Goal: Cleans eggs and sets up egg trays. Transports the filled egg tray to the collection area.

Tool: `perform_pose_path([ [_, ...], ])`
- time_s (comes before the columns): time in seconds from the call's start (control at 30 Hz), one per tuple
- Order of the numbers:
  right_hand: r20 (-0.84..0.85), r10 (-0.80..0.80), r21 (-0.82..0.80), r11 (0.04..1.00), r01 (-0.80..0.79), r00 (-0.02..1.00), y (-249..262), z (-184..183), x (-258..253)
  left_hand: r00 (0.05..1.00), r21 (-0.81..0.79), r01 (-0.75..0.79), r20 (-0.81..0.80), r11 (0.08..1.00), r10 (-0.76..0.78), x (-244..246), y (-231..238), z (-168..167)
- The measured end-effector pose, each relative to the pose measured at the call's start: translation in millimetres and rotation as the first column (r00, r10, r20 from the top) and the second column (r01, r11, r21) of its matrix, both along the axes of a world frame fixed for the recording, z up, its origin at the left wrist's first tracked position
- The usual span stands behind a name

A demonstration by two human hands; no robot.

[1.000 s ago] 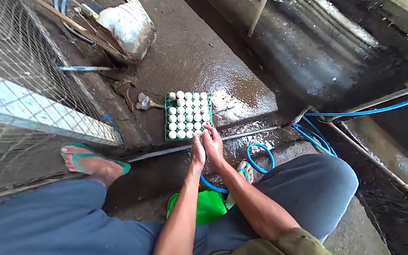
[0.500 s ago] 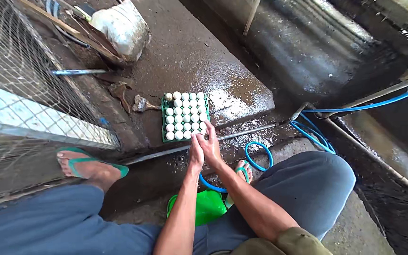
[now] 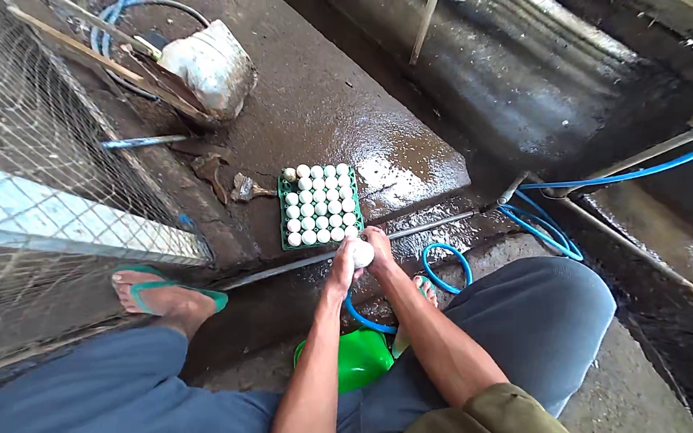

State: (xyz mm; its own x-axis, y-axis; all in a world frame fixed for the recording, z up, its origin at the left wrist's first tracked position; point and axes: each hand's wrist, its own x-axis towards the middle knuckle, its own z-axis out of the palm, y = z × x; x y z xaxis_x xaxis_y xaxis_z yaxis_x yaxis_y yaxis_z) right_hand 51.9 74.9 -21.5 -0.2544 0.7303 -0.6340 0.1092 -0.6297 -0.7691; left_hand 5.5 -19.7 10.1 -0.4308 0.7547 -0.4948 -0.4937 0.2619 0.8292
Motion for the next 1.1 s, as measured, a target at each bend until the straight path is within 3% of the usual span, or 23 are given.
perform_pose_path([
  [0.1, -0.113, -0.103, -0.035, 0.994, 0.099, 0.988, 1, 17, -1, 1.000, 0.052, -0.017, 0.012, 0.998, 0.017, -7, -4, -6],
  [0.17, -0.096, 0.044, 0.152, 0.988, -0.029, 0.994, -6, 28, 1, 0.998, 0.062, -0.059, -0.013, 0.996, 0.060, -10, -4, -11],
  [0.23, 0.049, 0.263, 0.406, 0.876, -0.259, 0.964, -20, 34, -1, 0.989, 0.052, -0.139, -0.040, 0.989, 0.141, -10, 2, -12],
  [0.3, 0.157, 0.339, 0.516, 0.773, -0.370, 0.928, -32, 31, -5, 0.971, 0.006, -0.238, -0.006, 0.971, 0.238, -6, 7, -11],
  [0.43, 0.151, 0.238, 0.278, 0.921, -0.272, 0.960, -17, 16, -11, 0.965, -0.087, -0.138, -0.238, 0.987, 0.113, -4, 7, -13],
  [0.53, 0.194, 0.327, 0.351, 0.857, -0.377, 0.925, -35, 30, -8, 0.942, -0.042, -0.170, -0.301, 0.985, 0.150, -4, 6, -9],
  [0.6, 0.176, 0.322, 0.371, 0.854, -0.365, 0.930, -34, 29, -7, 0.948, -0.048, -0.143, -0.293, 0.988, 0.123, -4, 3, -6],
  [0.7, 0.141, 0.275, 0.273, 0.913, -0.305, 0.951, -22, 21, -10, 0.938, -0.056, -0.177, -0.311, 0.983, 0.151, 0, 8, -7],
  [0.83, 0.109, 0.272, 0.400, 0.869, -0.293, 0.956, -46, 26, -5, 0.924, -0.040, -0.208, -0.335, 0.977, 0.183, -3, 2, -10],
  [1.0, 0.043, 0.219, 0.069, 0.973, -0.221, 0.975, -2, 3, -4, 0.978, -0.112, -0.114, -0.185, 0.987, 0.092, 2, 8, -9],
  [1.1, 0.010, 0.110, 0.139, 0.984, -0.111, 0.994, -15, 10, -1, 0.968, -0.027, -0.135, -0.216, 0.990, 0.126, -2, 10, -18],
])
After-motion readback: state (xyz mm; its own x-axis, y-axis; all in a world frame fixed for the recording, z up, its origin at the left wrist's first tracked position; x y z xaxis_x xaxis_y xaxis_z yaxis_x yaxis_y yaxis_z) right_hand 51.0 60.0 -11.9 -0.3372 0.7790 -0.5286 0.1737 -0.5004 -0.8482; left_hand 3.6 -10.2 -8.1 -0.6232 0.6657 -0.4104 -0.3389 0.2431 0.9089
